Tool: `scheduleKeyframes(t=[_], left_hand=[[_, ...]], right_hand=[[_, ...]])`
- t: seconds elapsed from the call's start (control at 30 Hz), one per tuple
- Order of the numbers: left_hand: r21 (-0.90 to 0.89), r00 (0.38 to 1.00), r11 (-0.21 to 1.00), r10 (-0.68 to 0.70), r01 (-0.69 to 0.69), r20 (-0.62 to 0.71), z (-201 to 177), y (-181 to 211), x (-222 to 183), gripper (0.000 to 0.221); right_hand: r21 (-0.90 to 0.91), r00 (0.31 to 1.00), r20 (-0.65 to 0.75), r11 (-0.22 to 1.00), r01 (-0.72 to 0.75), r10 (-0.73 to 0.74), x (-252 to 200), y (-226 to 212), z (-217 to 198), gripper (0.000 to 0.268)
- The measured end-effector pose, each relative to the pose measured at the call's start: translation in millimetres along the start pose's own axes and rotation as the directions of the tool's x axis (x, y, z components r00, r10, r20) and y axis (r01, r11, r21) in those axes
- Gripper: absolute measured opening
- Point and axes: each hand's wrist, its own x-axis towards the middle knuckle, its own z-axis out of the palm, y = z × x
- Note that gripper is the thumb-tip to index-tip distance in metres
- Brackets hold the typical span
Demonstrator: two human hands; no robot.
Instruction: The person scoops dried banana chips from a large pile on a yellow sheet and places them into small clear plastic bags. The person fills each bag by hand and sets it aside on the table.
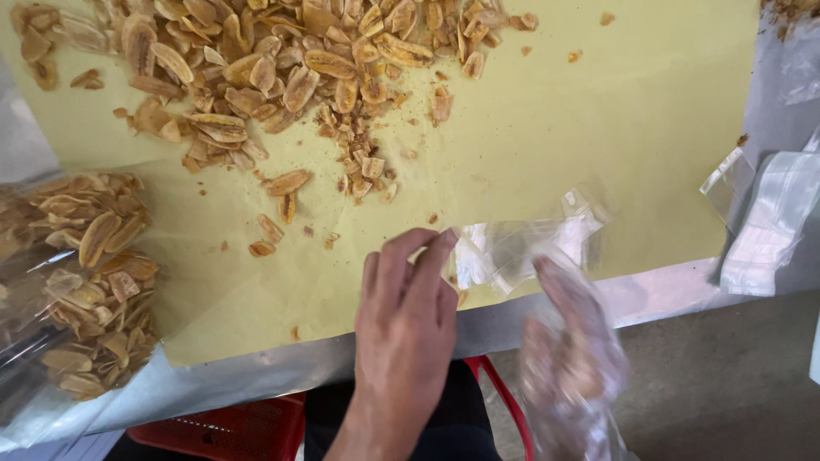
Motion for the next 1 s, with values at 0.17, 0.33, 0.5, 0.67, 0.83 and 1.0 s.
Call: scheduleKeyframes(t=[0.17,0.33,0.5,0.67,0.83,1.0], left_hand=[[-0.138,0.983,0.986,0.116,-0.096,0.145,2,19,-17,0.058],[-0.138,0.986,0.978,0.163,-0.158,0.027,11,17,-20,0.054],[-0.049,0.943,0.944,0.329,-0.327,0.049,19,9,-31,0.043],[-0.02,0.88,0.88,0.474,-0.474,0.039,11,11,-37,0.034],[-0.084,0.905,0.902,0.425,-0.423,0.006,3,1,-31,0.042],[-0.136,0.865,0.856,0.501,-0.499,-0.024,10,-8,-34,0.043]], right_hand=[[0.362,0.994,-0.006,0.927,-0.099,0.108,8,-50,-13,0.021],[0.243,0.975,0.171,0.952,-0.185,0.145,13,-39,3,0.03],[0.213,0.946,0.24,0.939,-0.272,0.219,0,-15,12,0.028],[0.295,0.965,0.161,0.923,-0.247,0.207,-10,-13,19,0.03],[0.301,0.969,0.179,0.928,-0.219,0.171,-3,-20,23,0.032],[0.232,0.967,0.217,0.955,-0.185,0.135,8,-32,27,0.035]])
